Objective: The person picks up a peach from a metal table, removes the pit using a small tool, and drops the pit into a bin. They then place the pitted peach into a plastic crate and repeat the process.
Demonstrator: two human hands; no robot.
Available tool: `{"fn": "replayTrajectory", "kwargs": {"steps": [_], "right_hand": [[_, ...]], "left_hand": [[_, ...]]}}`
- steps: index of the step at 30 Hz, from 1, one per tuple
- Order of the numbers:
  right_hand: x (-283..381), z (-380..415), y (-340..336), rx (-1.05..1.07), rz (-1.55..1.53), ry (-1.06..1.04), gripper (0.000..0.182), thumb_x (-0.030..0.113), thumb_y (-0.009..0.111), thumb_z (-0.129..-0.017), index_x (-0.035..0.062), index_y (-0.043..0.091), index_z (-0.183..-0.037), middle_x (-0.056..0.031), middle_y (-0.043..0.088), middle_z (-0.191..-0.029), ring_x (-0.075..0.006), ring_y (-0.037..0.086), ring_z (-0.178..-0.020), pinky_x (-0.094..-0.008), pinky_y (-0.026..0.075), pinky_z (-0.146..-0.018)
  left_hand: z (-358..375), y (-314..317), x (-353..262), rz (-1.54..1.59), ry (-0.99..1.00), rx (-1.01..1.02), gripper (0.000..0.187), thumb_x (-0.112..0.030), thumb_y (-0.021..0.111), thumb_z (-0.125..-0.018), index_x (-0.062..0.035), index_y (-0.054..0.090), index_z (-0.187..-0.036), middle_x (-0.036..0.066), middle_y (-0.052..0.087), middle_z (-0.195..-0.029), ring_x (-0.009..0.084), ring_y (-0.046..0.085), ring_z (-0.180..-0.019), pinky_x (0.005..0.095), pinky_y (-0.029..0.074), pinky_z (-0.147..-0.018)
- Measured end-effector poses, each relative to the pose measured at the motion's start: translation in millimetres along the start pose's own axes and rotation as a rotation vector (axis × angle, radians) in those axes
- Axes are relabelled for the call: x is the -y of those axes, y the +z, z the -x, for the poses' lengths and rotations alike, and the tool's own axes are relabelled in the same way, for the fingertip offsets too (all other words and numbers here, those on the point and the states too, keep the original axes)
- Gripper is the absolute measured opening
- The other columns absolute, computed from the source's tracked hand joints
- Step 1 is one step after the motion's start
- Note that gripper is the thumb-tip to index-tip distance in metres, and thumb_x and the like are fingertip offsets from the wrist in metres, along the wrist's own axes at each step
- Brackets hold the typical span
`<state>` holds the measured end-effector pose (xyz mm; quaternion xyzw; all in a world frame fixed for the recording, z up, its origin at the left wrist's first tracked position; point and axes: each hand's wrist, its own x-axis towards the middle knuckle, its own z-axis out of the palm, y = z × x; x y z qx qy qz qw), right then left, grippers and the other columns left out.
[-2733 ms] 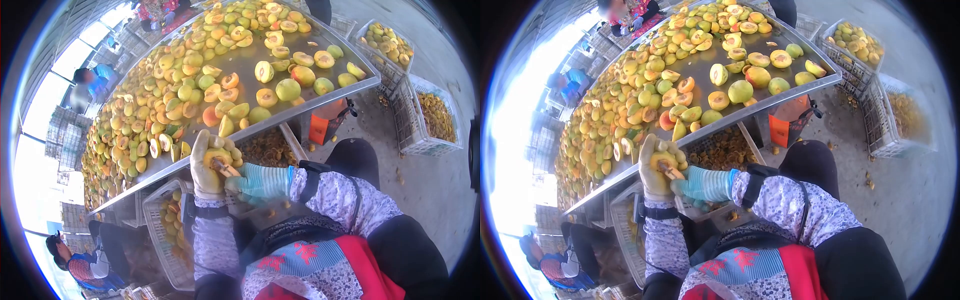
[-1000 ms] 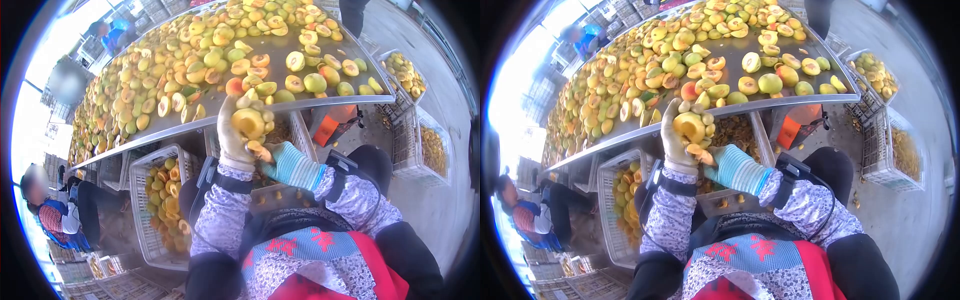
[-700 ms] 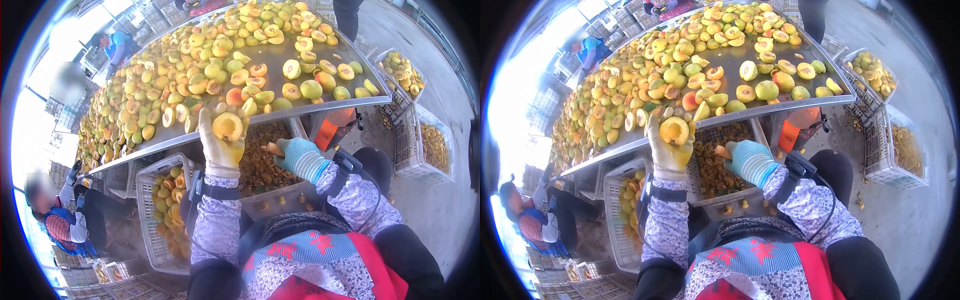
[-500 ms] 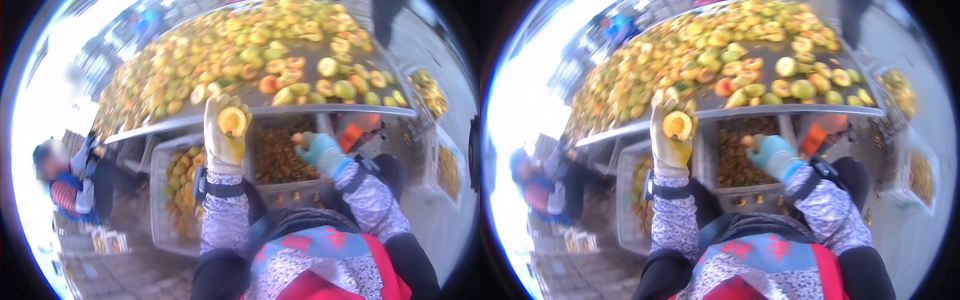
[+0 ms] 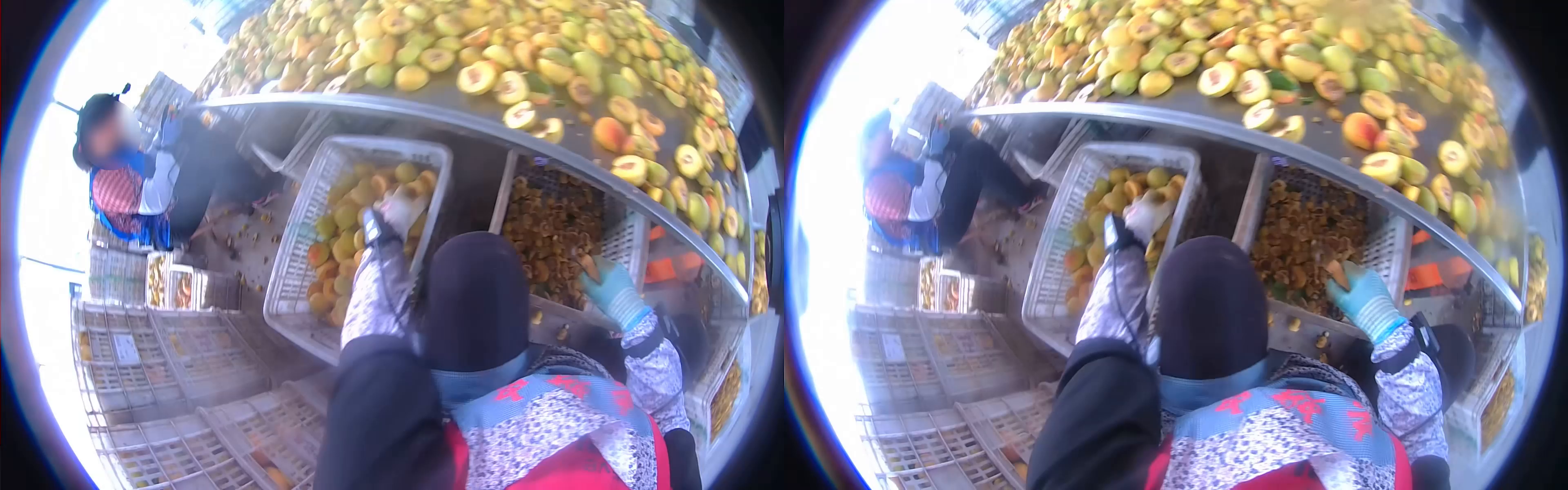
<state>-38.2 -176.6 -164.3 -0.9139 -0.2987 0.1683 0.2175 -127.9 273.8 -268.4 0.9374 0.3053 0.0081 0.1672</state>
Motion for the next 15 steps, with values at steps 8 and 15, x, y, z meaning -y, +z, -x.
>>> {"fn": "replayTrajectory", "kwargs": {"steps": [8, 15], "right_hand": [[13.3, -9.5, 4.1, 0.156, 0.036, -0.003, 0.029, 0.028, 0.066, -0.088, 0.0023, 0.062, -0.100, -0.0249, 0.065, -0.084, -0.0438, 0.064, -0.081, -0.0467, 0.050, -0.070], [18.4, 2.9, -2.8, 0.138, 0.020, -0.023, 0.029, 0.028, 0.067, -0.088, 0.0019, 0.060, -0.096, -0.0243, 0.064, -0.083, -0.0449, 0.063, -0.080, -0.0465, 0.050, -0.068]], "left_hand": [[96.3, -47.8, 26.0, 0.060, -0.036, -0.118, 0.027, -0.035, 0.069, -0.083, -0.0173, 0.072, -0.103, 0.009, 0.054, -0.130, 0.0344, 0.054, -0.119, 0.0450, 0.045, -0.101], [189.7, -33.0, 74.5, 0.000, 0.149, -0.165, 0.025, -0.017, 0.074, -0.074, -0.0162, 0.070, -0.098, 0.017, 0.041, -0.149, 0.0388, 0.037, -0.137, 0.0458, 0.041, -0.109]]}}
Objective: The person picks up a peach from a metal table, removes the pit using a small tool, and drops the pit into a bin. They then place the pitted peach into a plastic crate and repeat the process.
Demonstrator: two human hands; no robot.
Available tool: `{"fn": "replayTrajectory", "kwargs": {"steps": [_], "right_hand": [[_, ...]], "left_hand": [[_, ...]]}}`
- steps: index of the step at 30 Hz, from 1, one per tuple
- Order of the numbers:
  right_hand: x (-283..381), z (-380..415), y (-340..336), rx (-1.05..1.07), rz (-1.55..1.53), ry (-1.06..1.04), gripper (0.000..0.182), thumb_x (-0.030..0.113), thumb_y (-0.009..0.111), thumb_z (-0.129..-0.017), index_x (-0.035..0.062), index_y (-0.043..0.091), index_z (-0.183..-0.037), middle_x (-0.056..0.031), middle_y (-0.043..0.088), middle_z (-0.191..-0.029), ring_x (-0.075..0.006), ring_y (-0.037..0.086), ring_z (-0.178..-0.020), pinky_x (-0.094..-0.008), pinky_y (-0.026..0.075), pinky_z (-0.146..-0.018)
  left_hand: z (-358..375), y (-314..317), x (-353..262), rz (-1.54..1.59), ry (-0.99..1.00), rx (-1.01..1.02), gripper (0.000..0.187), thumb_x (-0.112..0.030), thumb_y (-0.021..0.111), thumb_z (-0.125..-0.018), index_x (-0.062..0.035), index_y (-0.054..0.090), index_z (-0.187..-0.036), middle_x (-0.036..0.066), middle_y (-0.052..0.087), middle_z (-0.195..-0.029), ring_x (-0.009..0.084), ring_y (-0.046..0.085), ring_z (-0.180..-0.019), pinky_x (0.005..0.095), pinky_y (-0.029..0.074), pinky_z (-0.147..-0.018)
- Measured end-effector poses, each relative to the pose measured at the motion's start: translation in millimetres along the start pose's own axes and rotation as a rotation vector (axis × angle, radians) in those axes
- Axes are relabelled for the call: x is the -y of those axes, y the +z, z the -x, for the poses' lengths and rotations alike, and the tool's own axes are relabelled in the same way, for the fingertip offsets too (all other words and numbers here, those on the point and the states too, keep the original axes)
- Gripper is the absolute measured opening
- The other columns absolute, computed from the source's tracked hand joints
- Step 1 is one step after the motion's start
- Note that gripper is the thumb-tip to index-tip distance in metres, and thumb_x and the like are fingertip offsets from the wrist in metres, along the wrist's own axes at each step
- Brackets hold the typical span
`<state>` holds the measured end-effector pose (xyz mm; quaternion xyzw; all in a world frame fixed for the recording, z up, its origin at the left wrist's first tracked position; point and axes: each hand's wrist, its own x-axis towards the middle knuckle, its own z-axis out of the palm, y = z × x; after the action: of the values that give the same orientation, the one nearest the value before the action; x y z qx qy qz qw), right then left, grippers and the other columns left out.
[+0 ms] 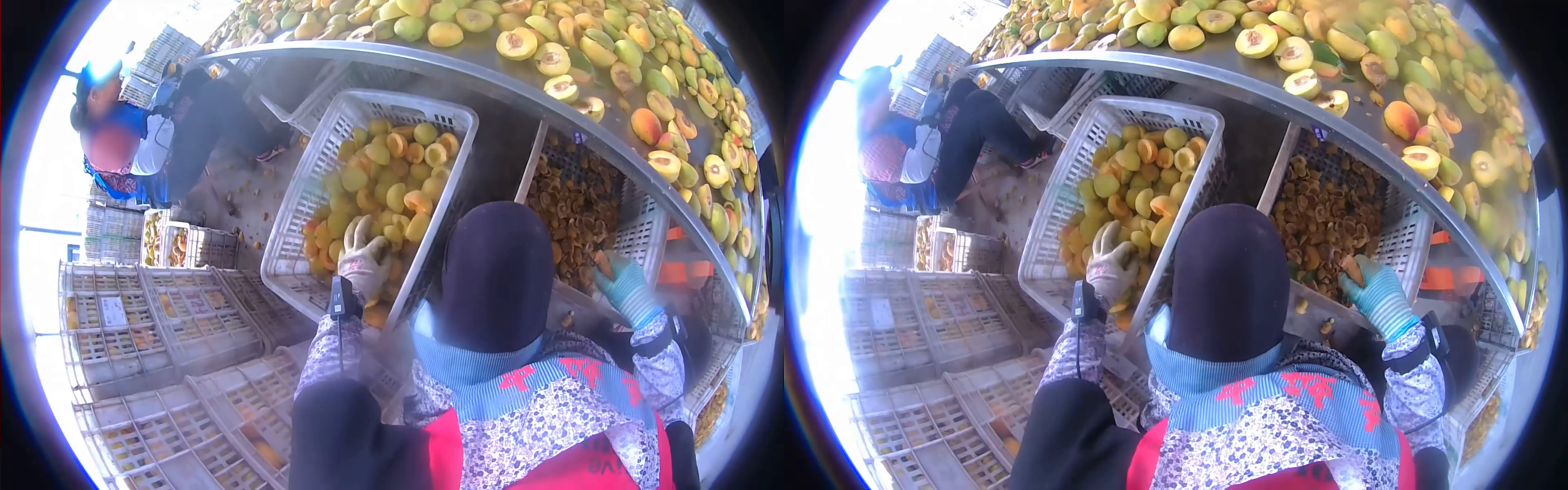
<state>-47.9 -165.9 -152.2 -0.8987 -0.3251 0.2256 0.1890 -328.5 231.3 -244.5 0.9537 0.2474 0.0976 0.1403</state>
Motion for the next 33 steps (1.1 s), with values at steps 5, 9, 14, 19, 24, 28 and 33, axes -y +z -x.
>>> {"fn": "replayTrajectory", "kwargs": {"steps": [5, 9, 14, 19, 24, 28, 33], "right_hand": [[-22.3, 14.9, -6.3, -0.081, -0.035, 0.025, 0.029, 0.027, 0.068, -0.087, 0.0014, 0.060, -0.098, -0.0257, 0.064, -0.083, -0.0456, 0.064, -0.081, -0.0469, 0.050, -0.069], [-28.2, 20.5, -4.2, -0.061, -0.035, 0.065, 0.030, 0.025, 0.067, -0.087, 0.0005, 0.061, -0.103, -0.0275, 0.064, -0.084, -0.0453, 0.064, -0.083, -0.0468, 0.052, -0.071], [-14.5, 4.5, 4.2, -0.010, 0.017, 0.062, 0.032, 0.026, 0.067, -0.088, 0.0001, 0.062, -0.106, -0.0271, 0.065, -0.087, -0.0448, 0.065, -0.085, -0.0461, 0.052, -0.072], [-10.9, -9.1, 10.0, 0.033, 0.019, 0.074, 0.031, 0.027, 0.066, -0.089, 0.0002, 0.062, -0.104, -0.0266, 0.065, -0.086, -0.0447, 0.065, -0.084, -0.0460, 0.052, -0.072], [-18.3, -9.7, 15.4, 0.053, 0.043, 0.002, 0.031, 0.028, 0.065, -0.090, 0.0001, 0.061, -0.103, -0.0263, 0.065, -0.084, -0.0446, 0.065, -0.084, -0.0467, 0.051, -0.072], [-8.4, -4.8, 10.4, 0.024, -0.021, 0.016, 0.032, 0.029, 0.065, -0.089, 0.0001, 0.059, -0.101, -0.0262, 0.064, -0.083, -0.0454, 0.064, -0.083, -0.0478, 0.050, -0.071], [-13.4, -5.3, 11.4, -0.011, 0.043, -0.009, 0.033, 0.031, 0.067, -0.088, 0.0014, 0.059, -0.099, -0.0265, 0.063, -0.081, -0.0462, 0.063, -0.081, -0.0491, 0.050, -0.070]], "left_hand": [[-5.3, -17.8, 10.5, 0.048, -0.238, 0.054, 0.022, -0.013, 0.071, -0.072, -0.0172, 0.074, -0.094, 0.014, 0.047, -0.144, 0.0332, 0.045, -0.131, 0.0402, 0.042, -0.107], [-30.5, -17.1, 91.6, 0.359, -0.695, 0.037, 0.022, -0.016, 0.063, -0.075, -0.0105, 0.076, -0.092, 0.016, 0.060, -0.126, 0.0303, 0.059, -0.112, 0.0378, 0.048, -0.095], [-92.1, 3.7, 72.5, -0.177, -0.655, -0.005, 0.041, -0.042, 0.062, -0.086, -0.0107, 0.072, -0.111, 0.019, 0.059, -0.129, 0.0329, 0.057, -0.119, 0.0445, 0.045, -0.100], [-64.2, -25.3, 53.4, -0.129, -0.588, 0.268, 0.048, -0.051, 0.058, -0.089, -0.0140, 0.071, -0.115, 0.018, 0.052, -0.137, 0.0354, 0.049, -0.128, 0.0478, 0.040, -0.106], [20.8, -30.2, 98.6, -0.055, -0.546, 0.294, 0.040, -0.044, 0.060, -0.087, -0.0150, 0.072, -0.112, 0.011, 0.054, -0.136, 0.0343, 0.049, -0.127, 0.0503, 0.039, -0.105], [8.9, -32.6, 70.5, -0.368, -0.714, 0.415, 0.041, -0.041, 0.062, -0.085, -0.0201, 0.069, -0.119, 0.010, 0.051, -0.139, 0.0370, 0.043, -0.132, 0.0562, 0.033, -0.107], [-48.1, 21.1, -24.3, -0.039, -0.044, -0.271, 0.048, -0.035, 0.067, -0.085, -0.0210, 0.058, -0.131, 0.016, 0.049, -0.140, 0.0389, 0.043, -0.130, 0.0628, 0.030, -0.105]]}}
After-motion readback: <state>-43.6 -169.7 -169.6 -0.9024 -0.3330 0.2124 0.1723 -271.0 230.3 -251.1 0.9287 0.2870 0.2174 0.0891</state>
